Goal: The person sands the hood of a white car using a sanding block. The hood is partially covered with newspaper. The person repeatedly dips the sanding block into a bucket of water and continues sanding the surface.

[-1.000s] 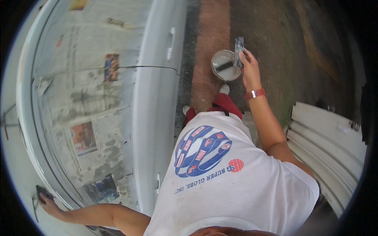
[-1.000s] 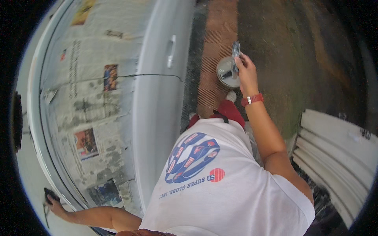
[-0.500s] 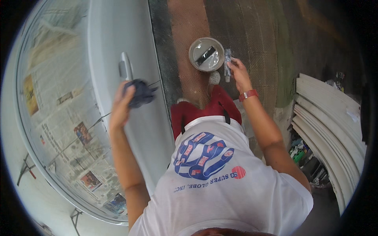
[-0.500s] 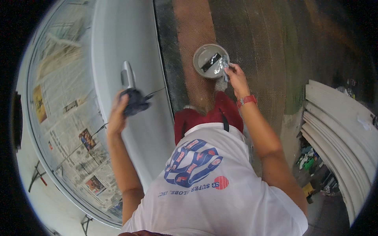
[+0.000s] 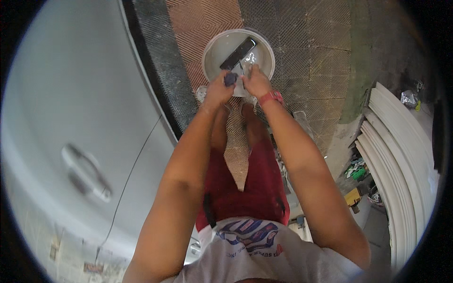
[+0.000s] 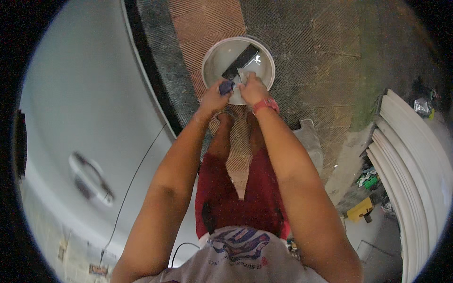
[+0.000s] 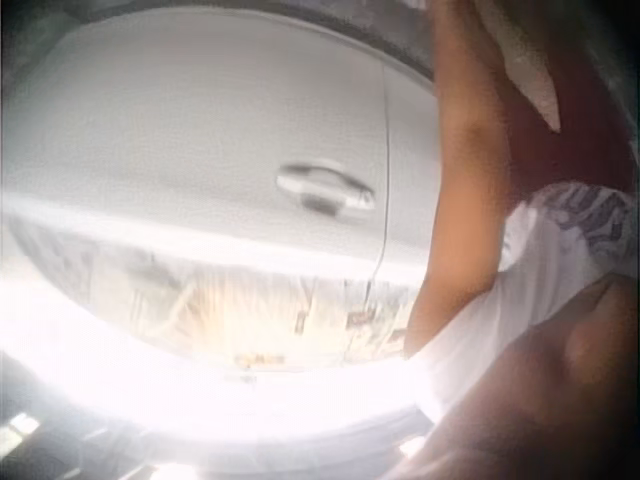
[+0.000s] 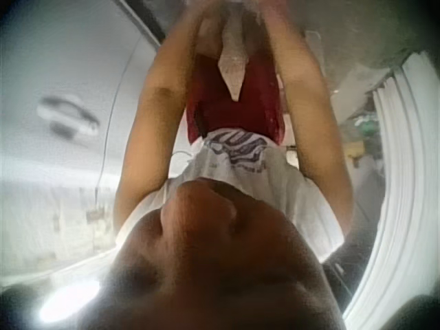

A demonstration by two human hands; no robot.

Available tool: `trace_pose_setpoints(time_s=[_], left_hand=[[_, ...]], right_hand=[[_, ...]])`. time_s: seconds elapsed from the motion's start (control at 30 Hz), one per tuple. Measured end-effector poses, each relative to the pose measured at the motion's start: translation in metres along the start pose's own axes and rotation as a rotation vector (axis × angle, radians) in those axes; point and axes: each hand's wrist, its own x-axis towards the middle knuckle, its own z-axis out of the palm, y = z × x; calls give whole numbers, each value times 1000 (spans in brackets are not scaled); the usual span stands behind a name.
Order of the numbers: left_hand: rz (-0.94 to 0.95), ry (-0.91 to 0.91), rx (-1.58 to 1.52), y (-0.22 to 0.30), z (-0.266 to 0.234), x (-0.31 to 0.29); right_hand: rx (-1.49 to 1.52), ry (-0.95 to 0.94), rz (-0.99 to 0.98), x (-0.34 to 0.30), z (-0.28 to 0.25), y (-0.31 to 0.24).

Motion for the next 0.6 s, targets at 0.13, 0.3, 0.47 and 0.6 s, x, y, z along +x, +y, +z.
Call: trace_pose_setpoints(time_s=[0.13,0.3,0.47,0.6], left_hand=[[-33,-1,396,-38,35,96],[128,-10,660,-94,92,154],[-68,-242,762,-155,125,182],[-213,-87,361,-141,110,186]], right_hand=[[-178,79,40,101,61,14],[-308,194,-14,174,116,56],[-451,-81,-18,196,155,77],[-449,-337,-67,223,120,85]])
